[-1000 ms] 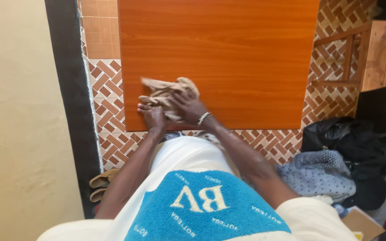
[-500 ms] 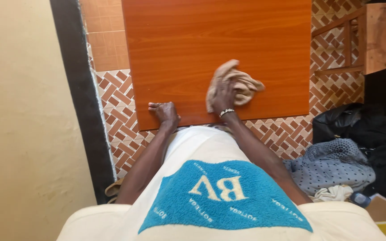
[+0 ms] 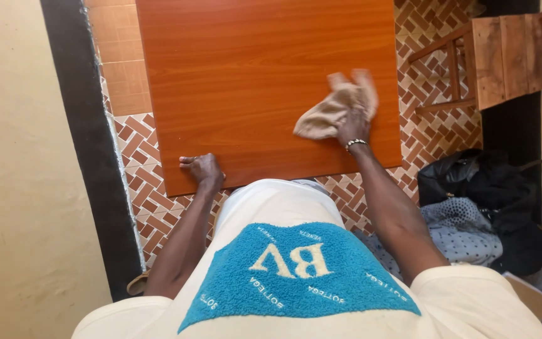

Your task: The person cleans a small wooden table using a damp cloth.

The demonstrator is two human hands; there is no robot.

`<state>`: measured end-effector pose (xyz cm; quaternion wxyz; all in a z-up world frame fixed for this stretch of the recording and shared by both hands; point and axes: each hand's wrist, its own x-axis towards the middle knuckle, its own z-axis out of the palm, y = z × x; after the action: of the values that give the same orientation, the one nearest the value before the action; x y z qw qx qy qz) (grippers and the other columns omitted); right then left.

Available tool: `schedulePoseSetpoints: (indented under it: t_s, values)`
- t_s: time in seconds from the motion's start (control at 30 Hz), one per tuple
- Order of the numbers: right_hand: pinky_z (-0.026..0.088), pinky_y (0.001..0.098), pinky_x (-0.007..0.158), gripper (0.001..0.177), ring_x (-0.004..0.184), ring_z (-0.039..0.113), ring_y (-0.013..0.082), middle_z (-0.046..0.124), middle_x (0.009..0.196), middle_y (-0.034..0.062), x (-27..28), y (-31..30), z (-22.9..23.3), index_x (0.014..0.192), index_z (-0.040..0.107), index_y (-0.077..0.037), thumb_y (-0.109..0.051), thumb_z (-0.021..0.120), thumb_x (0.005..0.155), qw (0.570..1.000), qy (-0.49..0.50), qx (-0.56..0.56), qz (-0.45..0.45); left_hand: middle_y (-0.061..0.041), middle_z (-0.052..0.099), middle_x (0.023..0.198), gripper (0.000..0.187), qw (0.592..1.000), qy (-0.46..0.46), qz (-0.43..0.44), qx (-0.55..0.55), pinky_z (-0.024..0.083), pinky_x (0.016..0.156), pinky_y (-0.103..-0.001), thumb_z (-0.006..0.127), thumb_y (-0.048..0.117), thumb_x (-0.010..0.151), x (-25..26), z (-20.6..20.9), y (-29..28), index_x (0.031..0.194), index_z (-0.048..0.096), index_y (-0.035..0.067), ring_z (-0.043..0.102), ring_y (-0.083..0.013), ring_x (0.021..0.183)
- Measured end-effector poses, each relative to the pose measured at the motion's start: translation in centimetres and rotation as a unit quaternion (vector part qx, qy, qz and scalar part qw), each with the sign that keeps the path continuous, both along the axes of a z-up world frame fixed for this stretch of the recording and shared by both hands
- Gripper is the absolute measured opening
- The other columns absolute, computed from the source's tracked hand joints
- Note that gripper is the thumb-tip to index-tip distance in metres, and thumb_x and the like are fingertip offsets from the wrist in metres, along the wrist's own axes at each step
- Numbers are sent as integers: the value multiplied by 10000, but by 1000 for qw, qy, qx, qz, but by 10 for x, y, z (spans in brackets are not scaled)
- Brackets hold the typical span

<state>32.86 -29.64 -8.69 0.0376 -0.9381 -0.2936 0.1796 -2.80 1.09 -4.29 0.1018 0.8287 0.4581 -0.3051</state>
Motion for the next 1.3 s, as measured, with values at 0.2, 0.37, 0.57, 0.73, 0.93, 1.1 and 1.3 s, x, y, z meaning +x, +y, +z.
schedulePoseSetpoints:
  t_s: [0.2,0.37,0.57,0.73,0.93,1.1,1.3]
  values:
    - [239,790,1065,953,1427,16,677,18,1569,462,-58,63,43,1567,155,17,-554,605,950,955,98,-104,-259,-521,338,1436,518,1000,22,22,-7,196,1216,-683,865,124,750,8,-1,0,1222,729,-41,263,-660,1415]
    - [275,756,1110,769,1494,105,592,175,1593,385,-130,97,35,1584,286,-33,-248,601,917,986,58,-20,154,-507,183,1524,367,993,-23,111,36,657,817,-420,695,-51,881,6,-38,-3,1247,703,-23,328,-710,1325]
    - [240,645,1176,707,1530,133,370,149,1661,192,-100,107,150,1555,376,-281,-169,654,915,984,100,-63,131,-531,178,1505,381,996,-14,79,26,639,826,-393,731,6,873,0,-26,-5,1246,691,-61,315,-721,1326]
    - [623,408,873,434,1072,709,229,652,1344,122,-49,57,178,1370,624,-142,-330,615,979,943,316,91,43,-495,220,1489,765,997,-48,62,-13,457,1063,-564,892,348,763,-5,31,-12,1309,609,-107,282,-679,1360]
    - [656,299,689,371,831,734,158,725,974,96,-92,17,453,1017,692,-74,-439,629,1044,685,468,465,310,-220,721,1265,690,806,-398,232,-372,623,952,-515,838,505,686,-9,175,-20,1184,707,45,721,-348,1158]
    - [558,375,583,350,683,701,249,694,815,119,-121,-21,545,842,692,-36,-256,551,1075,579,572,463,351,-137,724,1346,432,472,-568,34,-673,519,1166,-601,861,431,860,0,342,-39,1121,771,98,657,-343,1336]
    - [566,361,698,302,758,610,158,657,768,-3,-116,-31,556,757,640,-143,-319,652,1002,749,340,515,242,-127,683,1351,220,384,-522,-133,-750,442,1199,-507,792,247,947,4,409,-49,1105,764,96,594,-295,1409]
